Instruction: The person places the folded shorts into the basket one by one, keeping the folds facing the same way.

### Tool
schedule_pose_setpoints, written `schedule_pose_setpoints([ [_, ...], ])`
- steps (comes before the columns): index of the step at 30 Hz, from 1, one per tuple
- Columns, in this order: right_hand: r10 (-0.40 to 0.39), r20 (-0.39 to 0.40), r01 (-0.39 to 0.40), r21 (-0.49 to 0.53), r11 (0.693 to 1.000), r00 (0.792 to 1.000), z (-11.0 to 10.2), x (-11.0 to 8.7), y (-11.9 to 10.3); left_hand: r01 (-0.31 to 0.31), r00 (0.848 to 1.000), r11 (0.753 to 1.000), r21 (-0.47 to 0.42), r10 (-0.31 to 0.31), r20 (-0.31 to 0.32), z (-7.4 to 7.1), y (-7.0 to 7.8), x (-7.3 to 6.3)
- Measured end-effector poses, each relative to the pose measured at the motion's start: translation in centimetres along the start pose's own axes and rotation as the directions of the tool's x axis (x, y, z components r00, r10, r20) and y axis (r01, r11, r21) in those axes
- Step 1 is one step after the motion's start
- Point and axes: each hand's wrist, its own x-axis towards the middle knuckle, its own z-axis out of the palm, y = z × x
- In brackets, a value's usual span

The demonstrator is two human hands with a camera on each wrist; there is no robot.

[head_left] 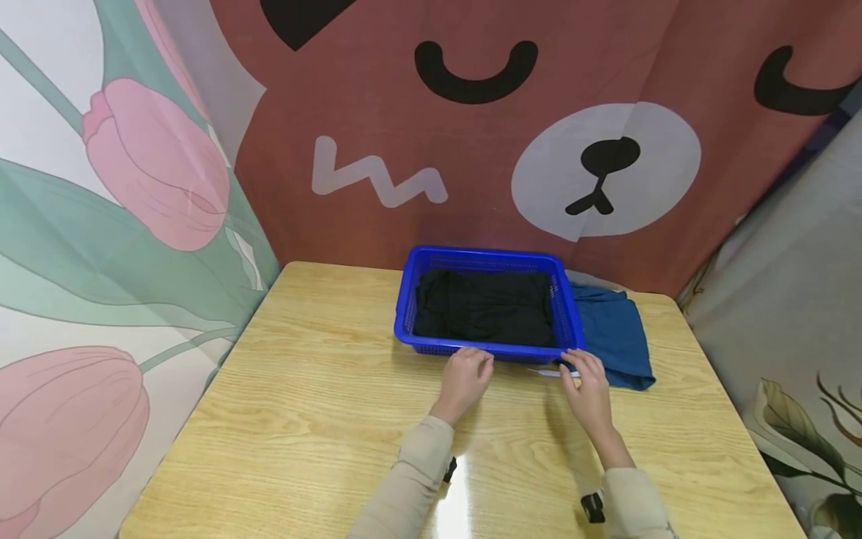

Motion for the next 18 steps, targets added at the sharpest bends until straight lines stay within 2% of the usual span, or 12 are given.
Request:
schedule_pose_setpoints([
  [7,0.004,-0.014,-0.004,0.013,1.0,1.0,-0.3,-0.6,0.1,-0.018,1.0,1.0,-0.002,0.018,0.011,0.6,0.3,-0.5],
  [18,0.04,-0.026,-0.04,0.007,0.999,0.999,-0.9,-1.4,0.2,-0.001,0.999,1.0,-0.029,0.003,0.048,1.7,0.5,-1.5],
])
